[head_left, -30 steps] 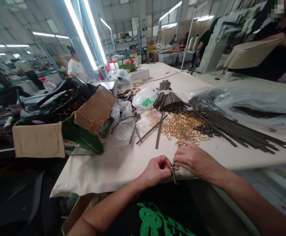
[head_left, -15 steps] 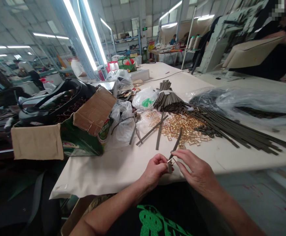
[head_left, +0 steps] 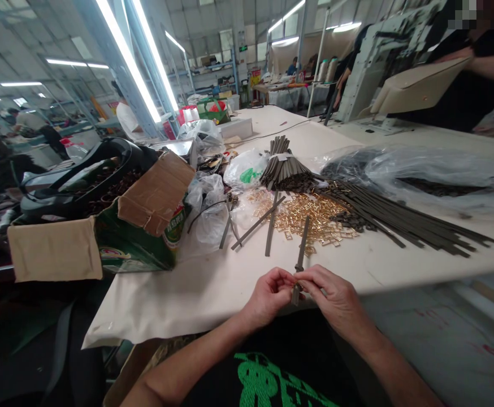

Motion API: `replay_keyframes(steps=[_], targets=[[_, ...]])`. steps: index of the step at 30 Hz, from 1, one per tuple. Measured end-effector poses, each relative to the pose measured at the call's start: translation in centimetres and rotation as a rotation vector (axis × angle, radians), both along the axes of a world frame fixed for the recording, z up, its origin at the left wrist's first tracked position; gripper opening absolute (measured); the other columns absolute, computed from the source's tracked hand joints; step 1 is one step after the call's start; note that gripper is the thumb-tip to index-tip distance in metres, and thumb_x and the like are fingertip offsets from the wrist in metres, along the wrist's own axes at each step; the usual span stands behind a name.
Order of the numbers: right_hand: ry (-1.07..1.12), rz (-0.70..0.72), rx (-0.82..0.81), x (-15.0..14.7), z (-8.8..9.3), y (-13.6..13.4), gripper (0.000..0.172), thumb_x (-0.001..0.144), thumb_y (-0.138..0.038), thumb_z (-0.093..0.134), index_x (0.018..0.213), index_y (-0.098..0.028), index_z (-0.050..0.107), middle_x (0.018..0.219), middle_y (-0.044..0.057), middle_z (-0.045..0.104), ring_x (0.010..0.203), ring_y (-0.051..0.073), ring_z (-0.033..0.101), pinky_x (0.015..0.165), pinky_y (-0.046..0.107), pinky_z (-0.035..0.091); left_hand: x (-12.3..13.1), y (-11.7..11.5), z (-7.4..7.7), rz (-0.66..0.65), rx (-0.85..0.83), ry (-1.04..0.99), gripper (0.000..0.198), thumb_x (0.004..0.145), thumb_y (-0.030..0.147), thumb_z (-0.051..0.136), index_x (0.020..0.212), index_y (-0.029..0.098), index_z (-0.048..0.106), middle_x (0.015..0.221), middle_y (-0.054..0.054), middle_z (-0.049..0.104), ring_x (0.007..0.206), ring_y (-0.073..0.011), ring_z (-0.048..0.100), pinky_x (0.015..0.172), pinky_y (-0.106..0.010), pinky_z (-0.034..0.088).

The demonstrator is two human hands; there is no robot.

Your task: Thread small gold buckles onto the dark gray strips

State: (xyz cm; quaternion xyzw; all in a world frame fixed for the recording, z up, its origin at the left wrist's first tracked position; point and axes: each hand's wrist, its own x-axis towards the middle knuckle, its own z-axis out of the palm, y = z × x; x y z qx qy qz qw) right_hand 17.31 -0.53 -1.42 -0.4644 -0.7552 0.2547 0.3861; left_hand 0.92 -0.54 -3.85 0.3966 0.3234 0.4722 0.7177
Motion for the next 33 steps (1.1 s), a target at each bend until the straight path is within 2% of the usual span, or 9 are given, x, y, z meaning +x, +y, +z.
replay_keyframes(steps=[4,8,11,15,23,33], targets=[[0.013,0.019,-0.071,0.1,0.2,0.1,0.019,0.091,-0.022,0.053,0.089,-0.025,0.072,0.08,0.002,0.066,0.075,0.018,0.065,0.069,0.028,0.05,0.1,0.1,-0.7,-0.002,-0.007,0.039,0.028,0.071,0.031,0.077,0.083,0.015,0.058,0.069,-0.001,0.069,0.063,-0.0118,0.063,0.067,-0.024,0.048],[0.161,-0.124,-0.265,-0.2,-0.8,0.0,0.012,0.085,-0.029,0.061,0.092,-0.025,0.07,0.081,0.001,0.067,0.072,0.018,0.065,0.068,0.029,0.051,0.2,0.4,-1.2,0.079,0.059,0.155,0.02,0.073,0.025,0.073,0.081,0.015,0.058,0.068,0.001,0.066,0.061,-0.0099,0.058,0.064,-0.022,0.045],[0.244,-0.209,-0.355,-0.6,-2.0,-0.2,0.018,0.082,-0.032,0.063,0.097,-0.023,0.067,0.075,0.001,0.066,0.059,0.016,0.061,0.056,0.028,0.049,0.0,0.3,-1.5,0.13,0.143,0.294,0.011,0.074,0.019,0.068,0.08,0.015,0.06,0.064,0.003,0.06,0.058,-0.0077,0.051,0.059,-0.021,0.04],[0.337,-0.188,-0.44,-1.4,-2.8,-0.8,0.017,0.083,-0.034,0.057,0.092,-0.022,0.063,0.065,-0.002,0.062,0.049,0.013,0.055,0.044,0.023,0.043,-0.2,0.2,-1.6,0.143,0.216,0.405,0.006,0.075,0.017,0.065,0.08,0.015,0.062,0.067,0.003,0.059,0.06,-0.0083,0.05,0.06,-0.021,0.041],[0.447,-0.199,-0.458,-2.1,-3.1,-1.2,0.015,0.079,-0.034,0.059,0.086,-0.021,0.059,0.068,-0.001,0.062,0.055,0.013,0.057,0.05,0.023,0.045,-0.3,-0.1,-1.7,0.178,0.335,0.566,0.006,0.074,0.013,0.063,0.08,0.015,0.065,0.069,0.002,0.064,0.062,-0.0096,0.054,0.06,-0.021,0.044],[0.403,-0.253,-0.418,-1.8,-3.3,-1.8,0.008,0.081,-0.029,0.057,0.082,-0.021,0.059,0.067,-0.001,0.063,0.058,0.015,0.059,0.049,0.024,0.045,-0.3,-0.4,-1.8,0.145,0.403,0.631,0.006,0.078,0.019,0.064,0.082,0.017,0.068,0.078,-0.002,0.071,0.07,-0.0141,0.062,0.066,-0.024,0.048]])
